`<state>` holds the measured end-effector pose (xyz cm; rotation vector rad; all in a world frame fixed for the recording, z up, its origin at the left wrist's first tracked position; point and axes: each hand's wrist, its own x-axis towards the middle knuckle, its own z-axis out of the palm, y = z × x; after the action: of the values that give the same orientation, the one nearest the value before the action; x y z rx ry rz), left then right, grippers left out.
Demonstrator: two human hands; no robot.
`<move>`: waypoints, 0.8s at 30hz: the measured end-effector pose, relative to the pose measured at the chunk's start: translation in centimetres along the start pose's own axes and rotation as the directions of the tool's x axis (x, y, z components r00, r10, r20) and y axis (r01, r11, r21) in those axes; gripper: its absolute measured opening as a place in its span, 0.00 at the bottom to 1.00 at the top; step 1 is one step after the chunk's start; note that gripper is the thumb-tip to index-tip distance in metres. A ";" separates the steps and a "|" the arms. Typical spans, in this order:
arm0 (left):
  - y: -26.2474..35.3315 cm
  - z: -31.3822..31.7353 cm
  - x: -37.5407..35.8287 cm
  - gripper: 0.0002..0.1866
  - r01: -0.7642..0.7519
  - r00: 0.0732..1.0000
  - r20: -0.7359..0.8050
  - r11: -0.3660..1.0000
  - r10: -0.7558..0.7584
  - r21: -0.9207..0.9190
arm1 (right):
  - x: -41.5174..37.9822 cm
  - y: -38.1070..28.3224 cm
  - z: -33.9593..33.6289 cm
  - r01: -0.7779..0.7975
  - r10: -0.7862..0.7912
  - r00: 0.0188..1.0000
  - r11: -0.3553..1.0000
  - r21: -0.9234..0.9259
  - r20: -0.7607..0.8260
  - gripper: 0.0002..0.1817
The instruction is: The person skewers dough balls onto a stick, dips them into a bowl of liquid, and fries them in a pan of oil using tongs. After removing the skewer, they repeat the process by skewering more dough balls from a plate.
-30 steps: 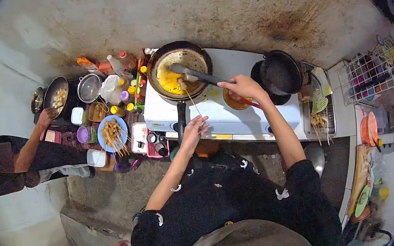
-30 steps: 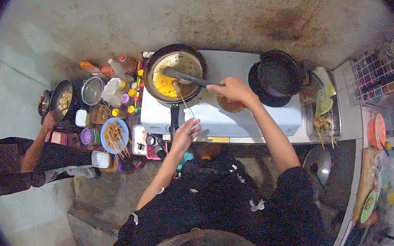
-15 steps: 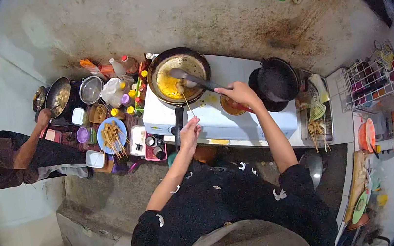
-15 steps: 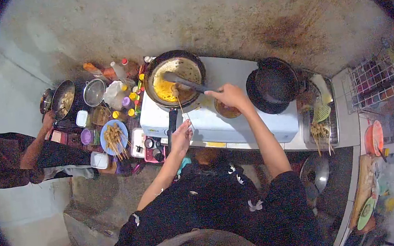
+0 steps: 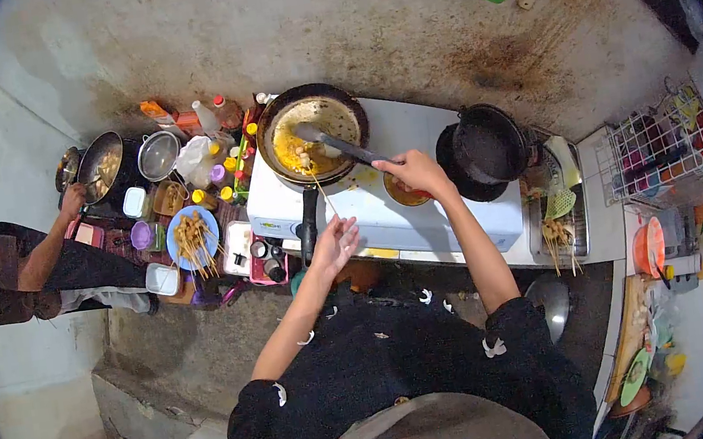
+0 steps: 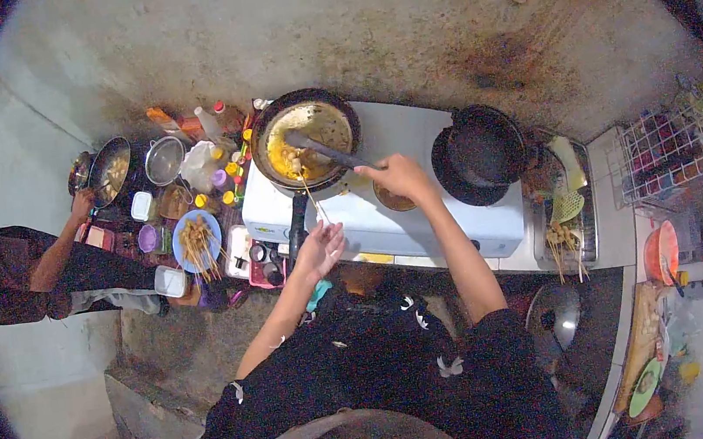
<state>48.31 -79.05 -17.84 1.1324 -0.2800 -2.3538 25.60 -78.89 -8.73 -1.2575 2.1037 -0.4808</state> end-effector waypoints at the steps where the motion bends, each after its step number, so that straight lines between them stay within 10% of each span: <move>1: 0.3 0.2 -1.2 0.18 0.092 0.994 0.062 0.995 -0.094 0.048 | -0.6 -0.4 -0.3 -0.024 0.019 0.998 0.996 0.086 0.054 0.35; 8: 2.3 -1.8 -8.7 0.15 -0.362 0.932 0.257 0.720 0.256 0.593 | -2.3 -0.6 0.0 0.050 -0.059 0.989 0.996 -0.068 -0.135 0.35; 14: 2.8 -7.0 -9.2 0.12 -0.538 0.759 -0.127 0.725 0.638 0.429 | -2.7 0.1 0.3 0.002 0.007 0.994 0.996 0.084 -0.113 0.31; 24: 0.0 -8.8 -6.9 0.25 -0.399 0.884 0.002 0.751 0.468 0.527 | -4.0 -2.4 0.2 0.077 -0.077 0.990 0.997 0.000 -0.117 0.26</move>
<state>58.73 -75.06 -18.74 1.2768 -1.0618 -1.8140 28.64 -76.54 -6.10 -1.3411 2.1547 -0.6066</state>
